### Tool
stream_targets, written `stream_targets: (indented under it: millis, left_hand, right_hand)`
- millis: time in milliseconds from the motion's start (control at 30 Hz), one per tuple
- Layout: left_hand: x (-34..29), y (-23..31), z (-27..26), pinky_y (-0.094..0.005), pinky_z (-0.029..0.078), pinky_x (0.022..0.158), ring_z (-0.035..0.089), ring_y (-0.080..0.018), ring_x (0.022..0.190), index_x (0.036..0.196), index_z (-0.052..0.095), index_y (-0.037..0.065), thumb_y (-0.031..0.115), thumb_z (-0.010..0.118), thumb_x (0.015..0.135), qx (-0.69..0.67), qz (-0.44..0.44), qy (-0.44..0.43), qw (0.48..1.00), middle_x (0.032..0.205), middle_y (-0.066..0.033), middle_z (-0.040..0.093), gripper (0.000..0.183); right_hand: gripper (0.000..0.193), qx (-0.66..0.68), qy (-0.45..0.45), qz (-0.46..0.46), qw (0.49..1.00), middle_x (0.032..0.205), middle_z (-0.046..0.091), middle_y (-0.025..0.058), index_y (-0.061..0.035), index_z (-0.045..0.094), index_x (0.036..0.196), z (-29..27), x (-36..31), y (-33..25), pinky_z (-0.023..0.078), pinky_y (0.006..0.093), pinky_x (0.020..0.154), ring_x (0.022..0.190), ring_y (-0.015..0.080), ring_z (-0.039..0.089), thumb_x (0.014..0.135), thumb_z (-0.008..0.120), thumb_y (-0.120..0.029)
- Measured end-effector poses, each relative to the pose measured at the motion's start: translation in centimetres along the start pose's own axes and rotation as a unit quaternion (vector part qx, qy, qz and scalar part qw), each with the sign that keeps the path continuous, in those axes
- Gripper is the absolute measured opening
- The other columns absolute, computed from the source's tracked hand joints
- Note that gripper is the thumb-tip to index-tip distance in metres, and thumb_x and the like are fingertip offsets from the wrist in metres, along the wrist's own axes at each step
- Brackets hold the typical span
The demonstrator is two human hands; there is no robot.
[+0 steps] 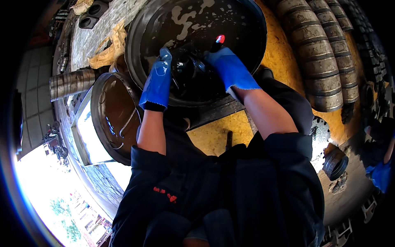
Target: The person cleans metal components by dipping them into a bin of liquid and scrubbing them with a brush.
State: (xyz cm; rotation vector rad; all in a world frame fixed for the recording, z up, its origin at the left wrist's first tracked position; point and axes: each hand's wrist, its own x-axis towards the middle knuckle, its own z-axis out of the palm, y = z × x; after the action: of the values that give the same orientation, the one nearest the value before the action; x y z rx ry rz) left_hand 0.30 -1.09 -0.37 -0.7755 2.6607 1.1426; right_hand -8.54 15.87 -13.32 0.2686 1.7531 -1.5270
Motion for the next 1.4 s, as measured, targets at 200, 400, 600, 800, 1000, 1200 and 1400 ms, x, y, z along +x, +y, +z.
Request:
stream_targets:
  millis: [200, 400, 600, 800, 1000, 1200, 1400]
  left_hand:
    - [1.3, -1.2, 0.8, -0.0417, 0.042, 0.097, 0.059, -0.0396, 0.112, 0.120, 0.057, -0.006, 0.060, 0.023, 0.100, 0.022, -0.021, 0.034, 0.999, 0.111, -0.0279, 0.064, 0.076]
    - [1.6, -1.7, 0.4, -0.0409, 0.043, 0.095, 0.060, -0.0388, 0.109, 0.114, 0.061, -0.006, 0.059, 0.024, 0.101, 0.033, -0.040, 0.026, 0.998, 0.111, -0.0270, 0.065, 0.076]
    - [2.3, -3.4, 0.8, -0.0372, 0.044, 0.096, 0.061, -0.0315, 0.109, 0.120, 0.061, -0.004, 0.047, 0.040, 0.098, -0.132, -0.030, -0.032, 0.990, 0.116, -0.0195, 0.065, 0.059]
    - [2.0, -2.4, 2.0, -0.0334, 0.045, 0.097, 0.061, -0.0242, 0.109, 0.125, 0.060, -0.001, 0.032, 0.059, 0.094, -0.271, 0.009, -0.068, 0.960, 0.121, -0.0124, 0.064, 0.046]
    - [1.9, -1.4, 1.1, -0.0296, 0.050, 0.084, 0.064, -0.0189, 0.091, 0.121, 0.064, 0.001, 0.023, 0.069, 0.087, -0.339, -0.016, -0.092, 0.936, 0.105, -0.0098, 0.067, 0.041]
    - [1.4, -0.4, -0.8, -0.0252, 0.051, 0.073, 0.065, -0.0141, 0.081, 0.116, 0.066, 0.003, 0.024, 0.071, 0.086, -0.440, -0.001, -0.088, 0.893, 0.095, -0.0072, 0.068, 0.037]
    - [1.6, -0.4, -1.2, -0.0277, 0.051, 0.072, 0.064, -0.0147, 0.078, 0.109, 0.068, 0.001, 0.024, 0.071, 0.085, -0.460, 0.062, -0.054, 0.884, 0.085, -0.0068, 0.069, 0.033]
  right_hand:
    - [0.041, -0.004, 0.018, 0.008, 1.000, 0.093, 0.071, 0.0160, -0.0042, 0.068, 0.109, 0.4, -2.5, 0.6, 0.053, 0.0332, 0.076, 0.086, 0.0211, 0.069, 0.086, 0.070, -0.038]
    - [0.037, -0.142, 0.045, -0.032, 0.988, 0.089, 0.071, 0.0154, -0.0029, 0.069, 0.105, 1.3, -4.0, -0.3, 0.053, 0.0336, 0.076, 0.082, 0.0198, 0.069, 0.086, 0.070, -0.035]
    - [0.030, -0.115, 0.164, -0.191, 0.961, 0.087, 0.071, 0.0119, -0.0019, 0.068, 0.100, 0.0, -1.4, -2.6, 0.053, 0.0333, 0.075, 0.081, 0.0186, 0.069, 0.086, 0.070, -0.029]
    - [0.040, 0.137, 0.087, -0.143, 0.976, 0.092, 0.072, 0.0124, -0.0002, 0.068, 0.106, 0.3, 1.3, -5.2, 0.052, 0.0333, 0.079, 0.083, 0.0211, 0.068, 0.085, 0.069, -0.035]
    - [0.042, 0.065, 0.172, -0.138, 0.973, 0.094, 0.072, 0.0142, -0.0013, 0.068, 0.107, -1.3, 1.2, -4.8, 0.052, 0.0345, 0.081, 0.086, 0.0242, 0.069, 0.085, 0.068, -0.037]
    - [0.044, 0.007, 0.202, -0.142, 0.969, 0.095, 0.072, 0.0160, -0.0025, 0.069, 0.107, -2.6, -1.2, -4.0, 0.052, 0.0356, 0.083, 0.089, 0.0272, 0.069, 0.084, 0.067, -0.039]
    - [0.046, -0.121, 0.195, -0.163, 0.960, 0.096, 0.072, 0.0177, -0.0036, 0.070, 0.108, -2.4, -4.5, -5.5, 0.052, 0.0367, 0.085, 0.092, 0.0303, 0.070, 0.084, 0.066, -0.042]
